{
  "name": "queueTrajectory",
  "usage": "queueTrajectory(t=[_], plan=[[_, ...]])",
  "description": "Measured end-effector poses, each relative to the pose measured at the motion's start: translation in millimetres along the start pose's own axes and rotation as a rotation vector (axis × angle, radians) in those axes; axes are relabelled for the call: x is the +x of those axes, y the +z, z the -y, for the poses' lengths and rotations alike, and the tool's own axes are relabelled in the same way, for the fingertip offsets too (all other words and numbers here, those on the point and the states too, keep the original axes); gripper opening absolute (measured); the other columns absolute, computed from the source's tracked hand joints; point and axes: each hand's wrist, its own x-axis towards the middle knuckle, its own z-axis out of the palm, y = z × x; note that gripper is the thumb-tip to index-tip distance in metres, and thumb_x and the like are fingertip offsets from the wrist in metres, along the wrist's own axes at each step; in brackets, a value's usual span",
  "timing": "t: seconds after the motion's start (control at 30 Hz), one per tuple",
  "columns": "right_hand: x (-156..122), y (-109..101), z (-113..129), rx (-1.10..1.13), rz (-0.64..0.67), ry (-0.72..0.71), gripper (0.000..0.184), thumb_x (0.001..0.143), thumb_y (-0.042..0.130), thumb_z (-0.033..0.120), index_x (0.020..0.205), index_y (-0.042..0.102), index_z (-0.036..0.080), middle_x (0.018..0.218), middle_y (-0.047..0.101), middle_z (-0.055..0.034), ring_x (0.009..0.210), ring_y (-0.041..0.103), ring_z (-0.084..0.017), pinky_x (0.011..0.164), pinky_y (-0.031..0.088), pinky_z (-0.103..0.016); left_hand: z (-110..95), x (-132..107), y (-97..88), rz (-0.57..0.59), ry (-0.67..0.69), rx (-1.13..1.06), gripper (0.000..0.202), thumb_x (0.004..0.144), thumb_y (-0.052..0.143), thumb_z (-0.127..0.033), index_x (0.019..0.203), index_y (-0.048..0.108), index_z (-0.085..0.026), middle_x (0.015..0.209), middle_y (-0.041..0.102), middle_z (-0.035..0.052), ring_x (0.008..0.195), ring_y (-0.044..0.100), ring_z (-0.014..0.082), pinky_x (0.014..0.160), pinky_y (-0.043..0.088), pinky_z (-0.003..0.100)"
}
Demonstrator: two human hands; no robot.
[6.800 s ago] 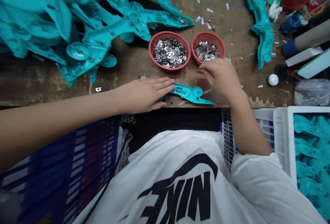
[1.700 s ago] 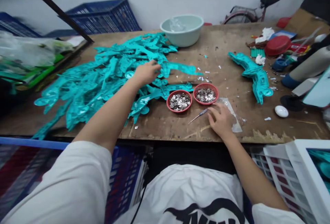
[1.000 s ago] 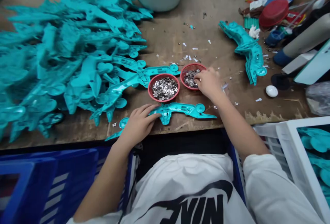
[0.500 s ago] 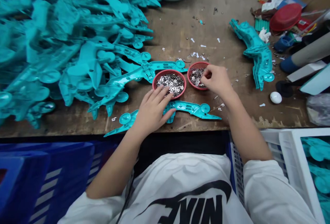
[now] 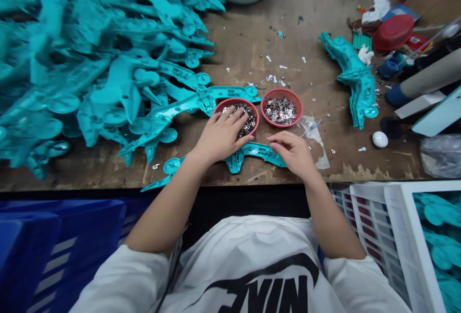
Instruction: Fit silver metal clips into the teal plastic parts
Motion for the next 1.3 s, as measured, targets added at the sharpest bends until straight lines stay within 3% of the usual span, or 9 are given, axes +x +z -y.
queueTrajectory(t=[0.07,0.13,0.27,0.33,0.47,0.67,0.87,1.03,1.3], plan=[[-2,-1,-3,0.011,-0.023,0.021,0.027,0.096,0.080,0.047,0.104,0.096,0.027,0.106,0.092,-0.0083,0.091,0.086,-0.027,0.088,0.071,-0.043,0,-5,0.9,0.025,0.006,0.015,0.073,0.123,0.056,-0.054,0.185,0.052,-0.017,0.197,0.042,0.0156,0.188,0.034,0.0416,0.153,0.031,0.063],[-3,-3,-3,-0.030,-0.025,0.026,0.031,0.097,0.079,0.049,0.105,0.096,0.025,0.098,0.092,-0.0086,0.084,0.086,-0.027,0.085,0.071,-0.043,-2,-13,5.6,-0.050,0.042,0.016,0.070,0.122,0.058,-0.052,0.183,0.055,-0.017,0.196,0.044,0.0172,0.187,0.036,0.0411,0.152,0.034,0.062],[-5,-7,1,-0.137,0.006,-0.007,0.033,0.098,0.075,0.044,0.106,0.098,0.023,0.098,0.092,-0.0111,0.089,0.088,-0.029,0.087,0.072,-0.043,-18,-36,30.8,-0.231,0.308,-0.017,0.055,0.120,0.063,-0.042,0.169,0.071,-0.018,0.181,0.065,0.0185,0.178,0.054,0.0367,0.146,0.047,0.056],[-6,-8,4,-0.178,0.013,-0.004,0.033,0.098,0.072,0.039,0.108,0.098,0.022,0.104,0.093,-0.0122,0.093,0.089,-0.030,0.090,0.072,-0.041,-27,-45,48.1,-0.273,0.390,-0.018,0.048,0.120,0.064,-0.038,0.161,0.075,-0.016,0.171,0.074,0.0188,0.172,0.062,0.0367,0.144,0.051,0.059],[-4,-7,5,-0.199,0.025,0.109,0.032,0.096,0.078,0.038,0.115,0.096,0.019,0.098,0.092,-0.0111,0.083,0.086,-0.027,0.081,0.071,-0.038,-39,-54,77.8,-0.370,0.398,-0.028,0.042,0.118,0.064,-0.028,0.153,0.079,-0.011,0.165,0.078,0.0216,0.170,0.063,0.0413,0.146,0.048,0.072],[-3,-11,4,-0.251,0.174,0.146,0.021,0.094,0.078,0.024,0.105,0.096,0.020,0.096,0.091,-0.0077,0.084,0.085,-0.025,0.089,0.069,-0.037,-36,-51,103.5,-0.525,0.456,-0.211,0.035,0.115,0.061,-0.016,0.141,0.084,-0.014,0.150,0.086,0.0205,0.155,0.077,0.0356,0.137,0.062,0.062],[-1,-3,8,-0.297,0.247,0.086,0.028,0.100,0.072,0.016,0.113,0.097,0.022,0.105,0.093,-0.0077,0.079,0.082,-0.023,0.092,0.068,-0.037,-35,-52,114.2,-0.548,0.430,-0.271,0.032,0.113,0.064,-0.016,0.135,0.087,-0.017,0.149,0.086,0.0218,0.148,0.082,0.0360,0.129,0.068,0.061],[8,6,13,-0.234,0.270,0.217,0.025,0.096,0.071,0.008,0.104,0.092,0.020,0.079,0.084,-0.0012,0.065,0.075,-0.018,0.073,0.063,-0.030,-37,-53,118.0,-0.587,0.415,-0.285,0.031,0.112,0.064,-0.015,0.133,0.086,-0.016,0.149,0.086,0.0223,0.148,0.082,0.0362,0.131,0.068,0.062],[15,3,25,-0.439,0.313,0.249,0.028,0.100,0.070,0.003,0.107,0.095,0.016,0.073,0.082,-0.0015,0.067,0.075,-0.019,0.083,0.060,-0.031,-36,-51,120.2,-0.640,0.436,-0.264,0.029,0.112,0.064,-0.015,0.131,0.085,-0.015,0.145,0.087,0.0230,0.141,0.085,0.0372,0.123,0.074,0.059]])
